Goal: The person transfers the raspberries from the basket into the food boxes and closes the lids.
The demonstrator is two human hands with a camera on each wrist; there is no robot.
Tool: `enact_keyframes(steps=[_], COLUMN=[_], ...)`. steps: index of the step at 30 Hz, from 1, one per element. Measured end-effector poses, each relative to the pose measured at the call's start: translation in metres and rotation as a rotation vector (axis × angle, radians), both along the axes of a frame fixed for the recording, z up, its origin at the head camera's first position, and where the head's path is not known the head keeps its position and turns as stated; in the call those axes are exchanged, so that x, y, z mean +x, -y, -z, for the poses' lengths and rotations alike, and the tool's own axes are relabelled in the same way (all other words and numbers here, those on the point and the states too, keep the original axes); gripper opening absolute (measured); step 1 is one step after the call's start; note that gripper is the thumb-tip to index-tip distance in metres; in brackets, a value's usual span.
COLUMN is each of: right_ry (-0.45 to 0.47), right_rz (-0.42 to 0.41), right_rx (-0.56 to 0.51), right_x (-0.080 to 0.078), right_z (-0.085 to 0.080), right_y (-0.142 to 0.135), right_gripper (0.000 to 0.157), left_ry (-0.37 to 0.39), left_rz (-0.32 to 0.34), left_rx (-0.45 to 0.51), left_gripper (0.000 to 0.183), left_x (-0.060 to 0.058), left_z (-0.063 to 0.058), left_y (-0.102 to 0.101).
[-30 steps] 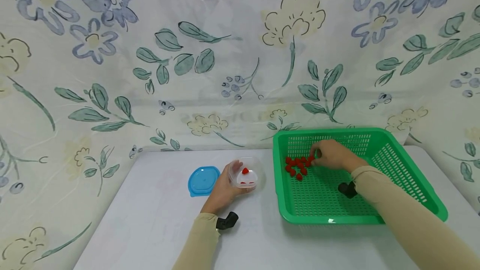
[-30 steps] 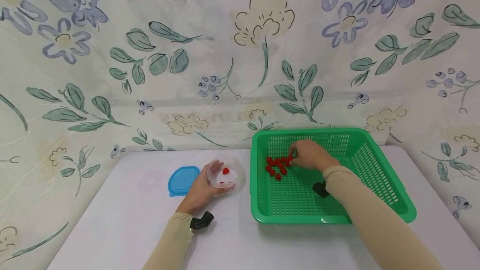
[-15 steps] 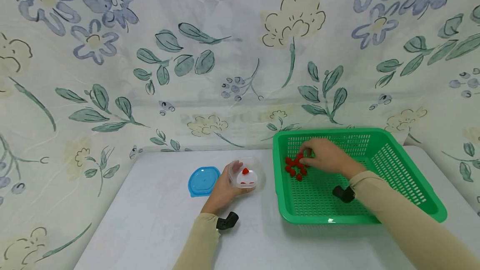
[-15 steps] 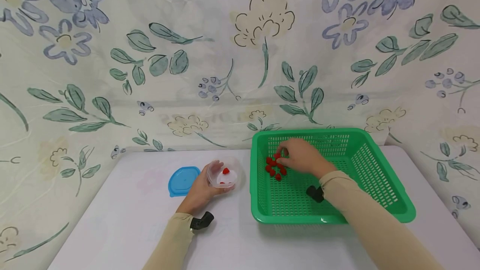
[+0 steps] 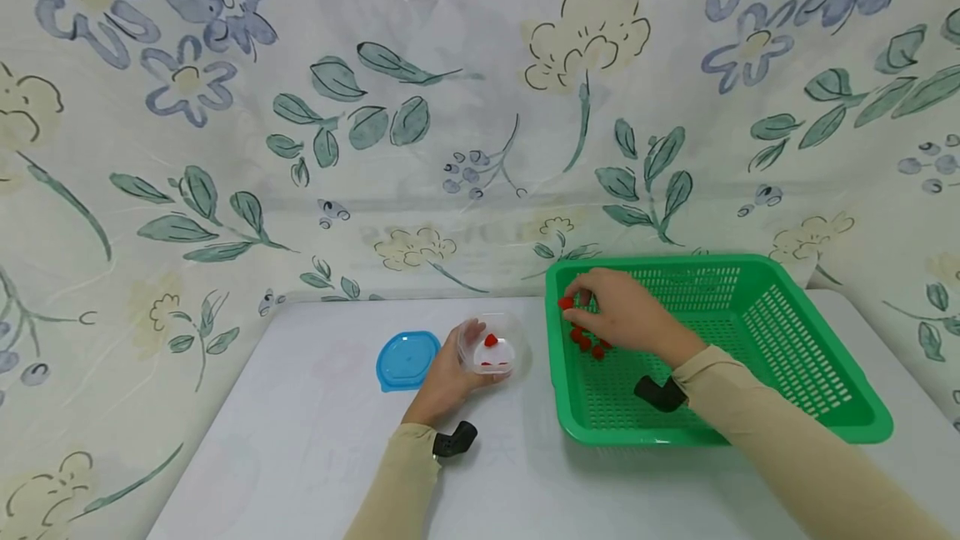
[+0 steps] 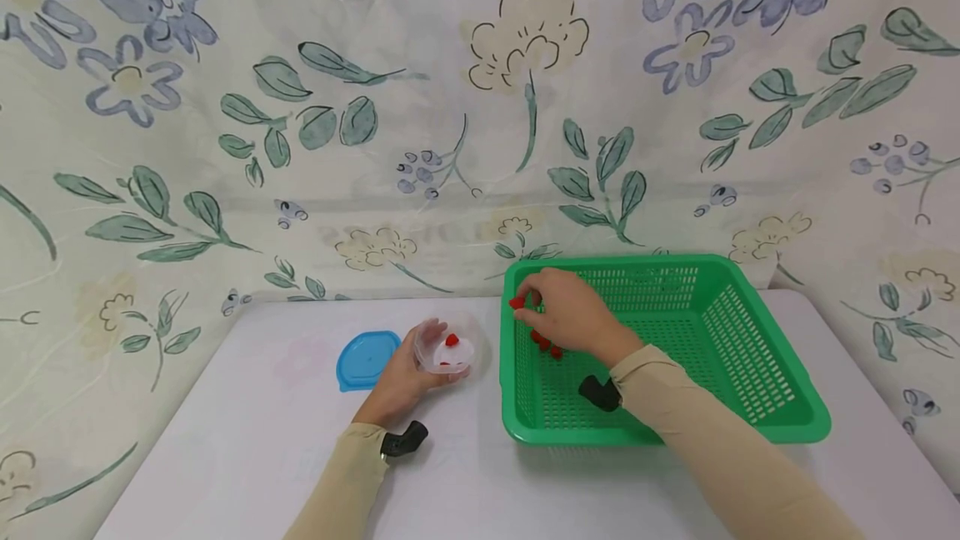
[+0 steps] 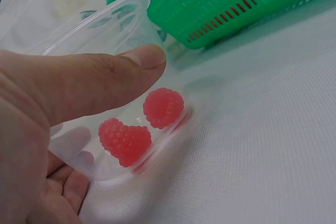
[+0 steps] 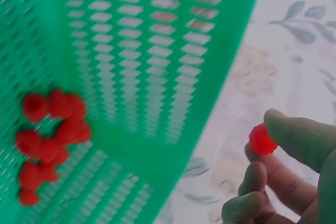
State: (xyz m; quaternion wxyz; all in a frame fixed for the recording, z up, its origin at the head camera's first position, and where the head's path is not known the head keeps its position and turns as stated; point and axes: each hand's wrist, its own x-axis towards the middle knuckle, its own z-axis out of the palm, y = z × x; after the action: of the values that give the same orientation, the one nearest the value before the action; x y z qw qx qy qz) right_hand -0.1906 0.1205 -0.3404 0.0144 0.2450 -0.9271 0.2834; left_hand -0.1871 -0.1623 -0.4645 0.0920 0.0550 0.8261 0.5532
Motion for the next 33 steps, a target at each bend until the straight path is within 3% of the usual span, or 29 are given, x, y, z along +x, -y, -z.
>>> enact_keyframes(steps=[10, 19, 33], right_ry=[0.029, 0.059, 0.173], right_rz=[0.064, 0.075, 0.132], right_rx=[-0.064, -0.112, -0.141], right_x=[0.015, 0.021, 0.008], right_z=[-0.019, -0.014, -0.015], right_y=[0.030, 0.052, 0.082], right_gripper=[0.025, 0.020, 0.022], left_ry=[-0.009, -0.004, 0.012], left_rz=[-0.001, -0.006, -0.010], left_rx=[0.008, 0.003, 0.004], left_gripper=[0.100, 0.102, 0.101], left_x=[-0.001, 0.000, -0.001], left_z=[0.003, 0.002, 0.001], left_y=[0.000, -0.001, -0.001])
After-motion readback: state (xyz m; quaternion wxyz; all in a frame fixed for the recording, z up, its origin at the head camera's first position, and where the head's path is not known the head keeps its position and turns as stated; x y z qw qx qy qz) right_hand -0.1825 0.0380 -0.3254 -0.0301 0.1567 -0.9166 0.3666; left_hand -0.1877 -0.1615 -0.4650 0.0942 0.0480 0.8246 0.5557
